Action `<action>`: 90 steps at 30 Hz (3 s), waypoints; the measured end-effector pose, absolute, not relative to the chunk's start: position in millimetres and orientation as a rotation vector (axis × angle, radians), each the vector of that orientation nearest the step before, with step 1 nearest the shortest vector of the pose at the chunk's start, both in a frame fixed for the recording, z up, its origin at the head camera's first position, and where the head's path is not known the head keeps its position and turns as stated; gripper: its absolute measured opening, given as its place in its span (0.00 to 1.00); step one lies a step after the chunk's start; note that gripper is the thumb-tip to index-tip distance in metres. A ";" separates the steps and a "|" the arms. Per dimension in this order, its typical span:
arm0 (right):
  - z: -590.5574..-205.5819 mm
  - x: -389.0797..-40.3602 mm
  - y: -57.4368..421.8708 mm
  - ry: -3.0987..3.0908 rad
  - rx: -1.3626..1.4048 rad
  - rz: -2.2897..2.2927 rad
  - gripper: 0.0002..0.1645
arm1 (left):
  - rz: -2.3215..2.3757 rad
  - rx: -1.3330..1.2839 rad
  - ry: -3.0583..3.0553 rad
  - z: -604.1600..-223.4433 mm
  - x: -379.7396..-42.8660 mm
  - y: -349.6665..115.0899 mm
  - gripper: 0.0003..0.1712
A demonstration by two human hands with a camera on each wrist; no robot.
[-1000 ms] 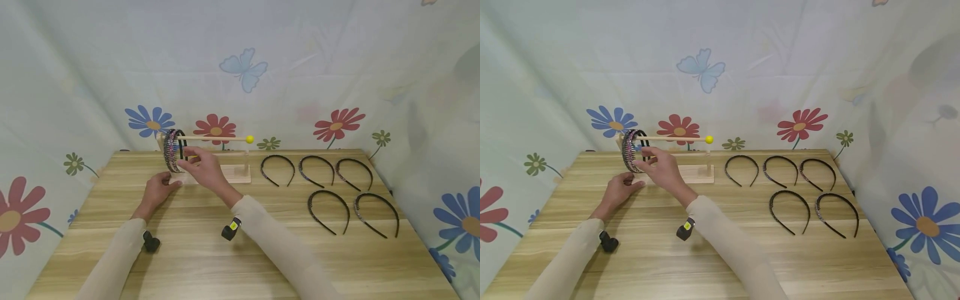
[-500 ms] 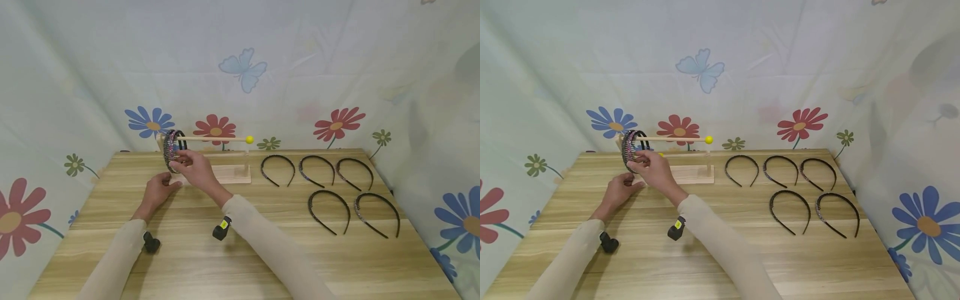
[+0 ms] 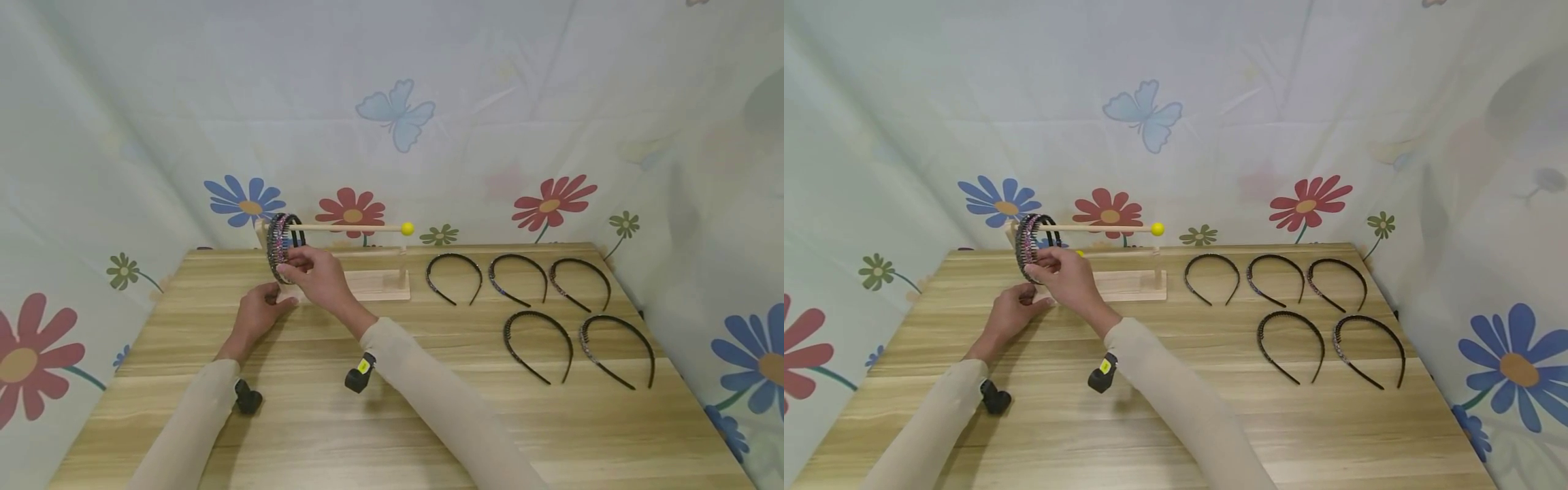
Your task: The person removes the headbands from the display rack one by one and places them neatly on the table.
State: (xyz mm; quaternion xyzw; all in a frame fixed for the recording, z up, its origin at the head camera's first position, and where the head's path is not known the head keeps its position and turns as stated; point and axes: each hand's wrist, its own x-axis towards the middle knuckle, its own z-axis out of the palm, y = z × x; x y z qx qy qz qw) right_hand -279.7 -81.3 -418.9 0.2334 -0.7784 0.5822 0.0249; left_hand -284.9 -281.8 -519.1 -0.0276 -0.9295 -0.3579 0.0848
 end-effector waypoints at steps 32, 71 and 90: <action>-395.3 -278.3 -65.6 -2.293 0.707 1.744 0.15 | -1.100 -0.056 -2.804 -515.9 -283.7 -281.0 0.25; -373.5 -275.1 -18.5 -2.237 0.639 1.724 0.16 | -1.095 -0.009 -2.853 -516.2 -280.6 -280.4 0.31; -376.8 -277.0 16.4 -2.191 0.660 1.616 0.15 | -1.076 -0.060 -2.814 -519.1 -281.3 -281.1 0.25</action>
